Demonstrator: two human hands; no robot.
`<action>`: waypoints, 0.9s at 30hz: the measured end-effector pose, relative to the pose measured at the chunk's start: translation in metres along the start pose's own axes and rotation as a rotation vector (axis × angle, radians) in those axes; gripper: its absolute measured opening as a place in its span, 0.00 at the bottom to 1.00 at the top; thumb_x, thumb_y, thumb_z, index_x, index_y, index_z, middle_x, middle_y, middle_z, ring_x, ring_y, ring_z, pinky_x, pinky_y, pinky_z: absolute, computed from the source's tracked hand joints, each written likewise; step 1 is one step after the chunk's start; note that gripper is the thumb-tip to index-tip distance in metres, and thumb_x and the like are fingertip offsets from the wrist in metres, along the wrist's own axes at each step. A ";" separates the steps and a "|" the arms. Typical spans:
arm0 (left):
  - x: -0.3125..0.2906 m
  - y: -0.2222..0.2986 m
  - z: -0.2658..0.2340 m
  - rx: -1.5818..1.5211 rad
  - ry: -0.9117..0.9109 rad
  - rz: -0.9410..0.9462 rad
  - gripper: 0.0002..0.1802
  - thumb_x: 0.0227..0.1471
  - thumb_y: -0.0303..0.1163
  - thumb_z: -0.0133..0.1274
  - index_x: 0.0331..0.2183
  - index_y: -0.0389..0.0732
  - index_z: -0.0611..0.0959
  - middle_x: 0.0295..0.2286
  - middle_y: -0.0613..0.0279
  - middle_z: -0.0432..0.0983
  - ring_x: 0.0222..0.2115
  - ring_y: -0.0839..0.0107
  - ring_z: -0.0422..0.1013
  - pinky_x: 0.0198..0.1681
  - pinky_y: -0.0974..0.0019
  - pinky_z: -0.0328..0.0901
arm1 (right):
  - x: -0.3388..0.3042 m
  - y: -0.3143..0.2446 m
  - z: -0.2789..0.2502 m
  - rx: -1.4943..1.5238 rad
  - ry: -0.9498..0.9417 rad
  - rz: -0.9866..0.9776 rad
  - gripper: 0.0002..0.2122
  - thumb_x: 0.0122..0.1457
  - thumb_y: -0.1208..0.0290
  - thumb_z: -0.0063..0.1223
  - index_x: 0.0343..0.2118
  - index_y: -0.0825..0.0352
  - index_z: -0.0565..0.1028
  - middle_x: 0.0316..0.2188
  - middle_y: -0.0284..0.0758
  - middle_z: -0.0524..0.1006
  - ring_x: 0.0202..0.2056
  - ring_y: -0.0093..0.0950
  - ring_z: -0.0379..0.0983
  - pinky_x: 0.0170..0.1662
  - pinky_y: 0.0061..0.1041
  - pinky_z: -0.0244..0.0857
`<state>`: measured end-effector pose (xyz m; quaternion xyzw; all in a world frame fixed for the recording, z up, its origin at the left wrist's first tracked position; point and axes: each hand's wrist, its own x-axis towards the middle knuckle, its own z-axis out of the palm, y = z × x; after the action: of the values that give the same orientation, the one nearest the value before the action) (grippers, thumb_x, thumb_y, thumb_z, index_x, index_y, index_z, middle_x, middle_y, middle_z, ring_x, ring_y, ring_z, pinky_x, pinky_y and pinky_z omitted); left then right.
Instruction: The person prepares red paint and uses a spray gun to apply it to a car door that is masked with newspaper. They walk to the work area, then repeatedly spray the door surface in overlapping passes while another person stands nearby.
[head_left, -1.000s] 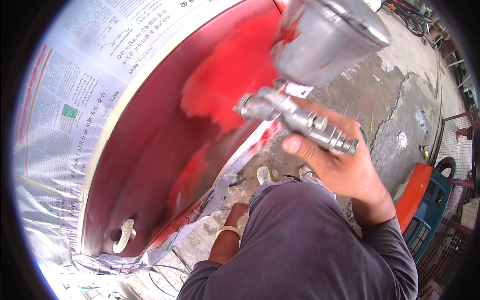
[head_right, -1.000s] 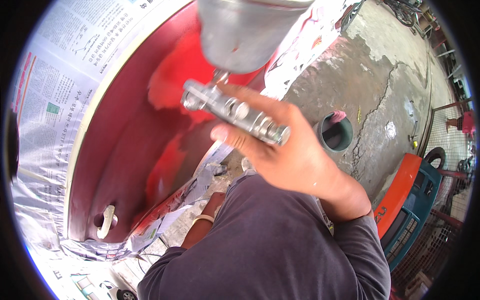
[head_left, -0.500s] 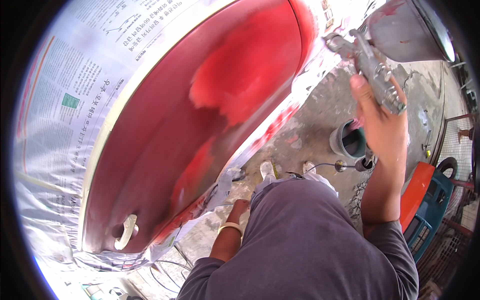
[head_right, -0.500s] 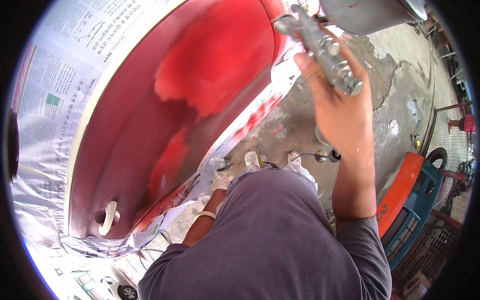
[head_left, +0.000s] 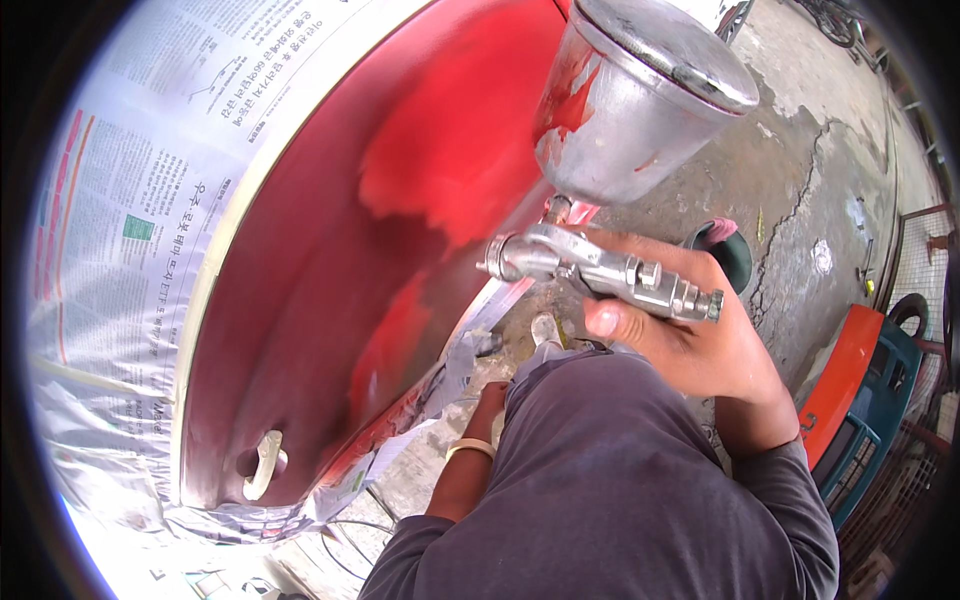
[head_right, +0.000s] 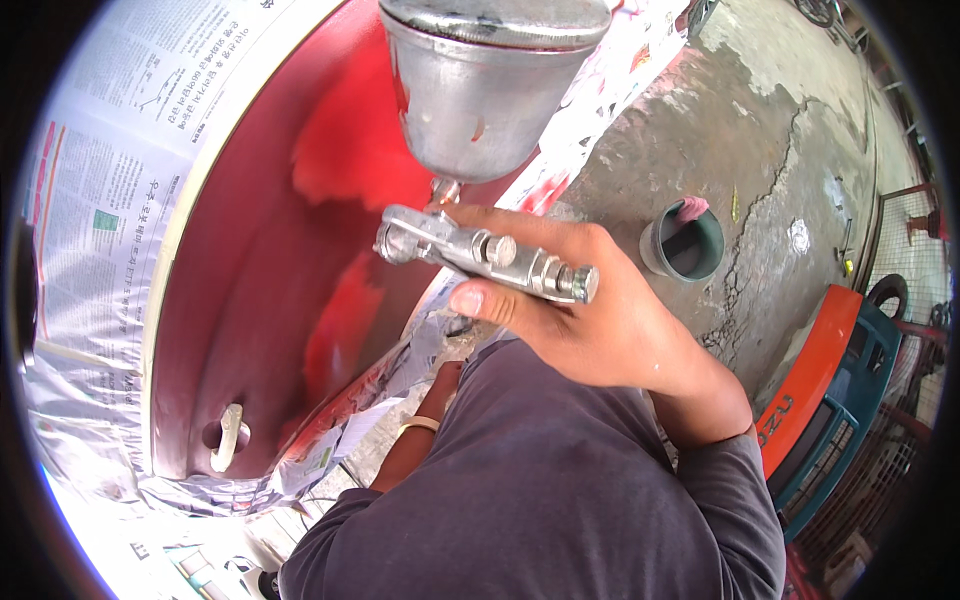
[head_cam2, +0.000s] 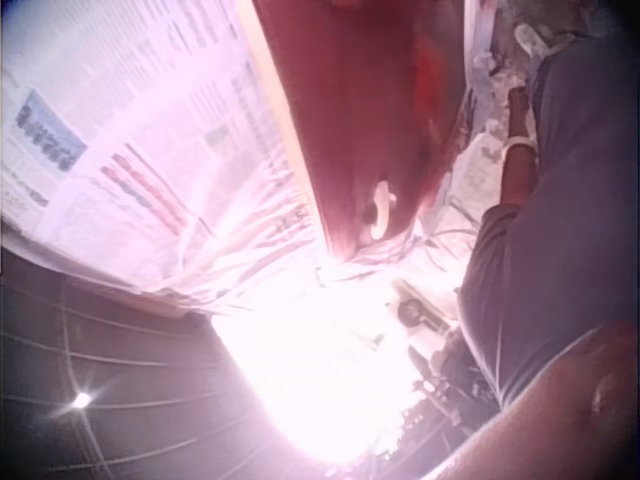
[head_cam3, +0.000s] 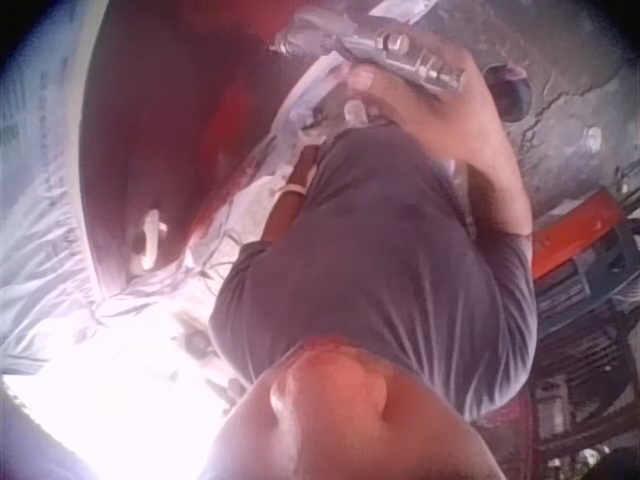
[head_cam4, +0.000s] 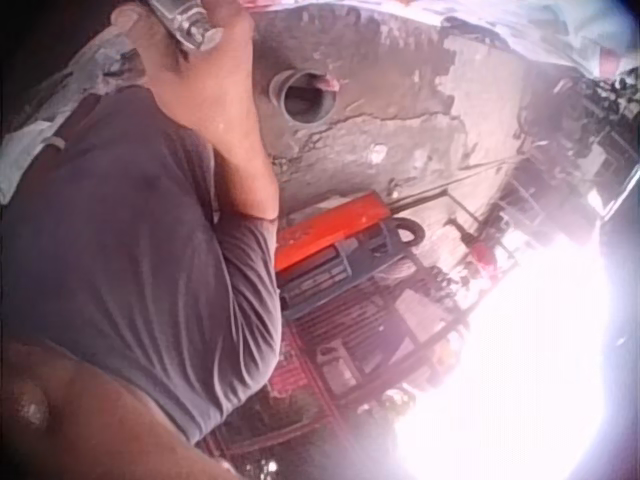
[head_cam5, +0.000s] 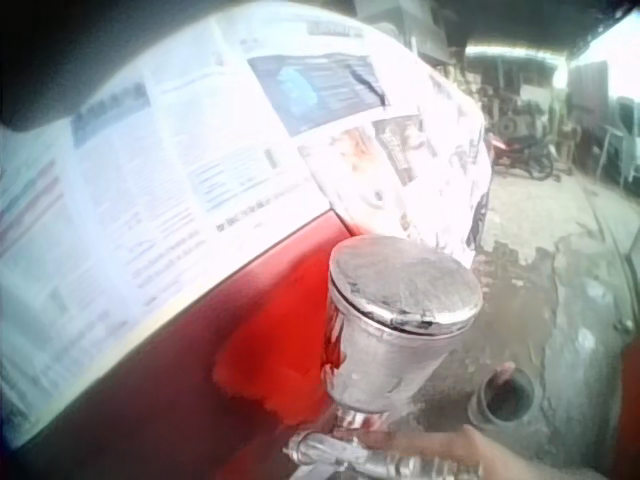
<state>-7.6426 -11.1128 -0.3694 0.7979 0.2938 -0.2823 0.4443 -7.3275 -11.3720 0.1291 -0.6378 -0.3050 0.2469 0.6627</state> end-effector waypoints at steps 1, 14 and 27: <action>0.000 0.002 0.002 0.021 0.015 0.008 0.21 0.56 0.49 0.54 0.37 0.42 0.87 0.30 0.46 0.82 0.31 0.61 0.80 0.36 0.58 0.70 | 0.002 -0.007 -0.004 -0.011 -0.004 0.046 0.23 0.63 0.69 0.61 0.57 0.75 0.71 0.36 0.39 0.82 0.38 0.18 0.73 0.44 0.23 0.69; -0.043 -0.004 0.026 0.040 0.028 -0.106 0.20 0.55 0.47 0.55 0.36 0.40 0.87 0.31 0.43 0.81 0.33 0.57 0.80 0.35 0.58 0.70 | 0.011 0.029 -0.047 -0.316 0.541 -0.194 0.24 0.62 0.75 0.59 0.61 0.73 0.67 0.54 0.47 0.76 0.59 0.28 0.68 0.60 0.28 0.59; -0.074 0.018 0.075 -0.010 0.124 -0.069 0.17 0.52 0.43 0.55 0.36 0.41 0.87 0.33 0.42 0.80 0.37 0.44 0.77 0.38 0.52 0.70 | -0.020 0.029 -0.027 -0.038 -0.165 0.153 0.23 0.62 0.70 0.61 0.57 0.76 0.71 0.40 0.36 0.81 0.41 0.14 0.68 0.45 0.19 0.66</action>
<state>-7.6933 -11.2019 -0.3403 0.8009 0.3494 -0.2460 0.4195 -7.3201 -11.4030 0.0983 -0.6490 -0.3137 0.3428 0.6024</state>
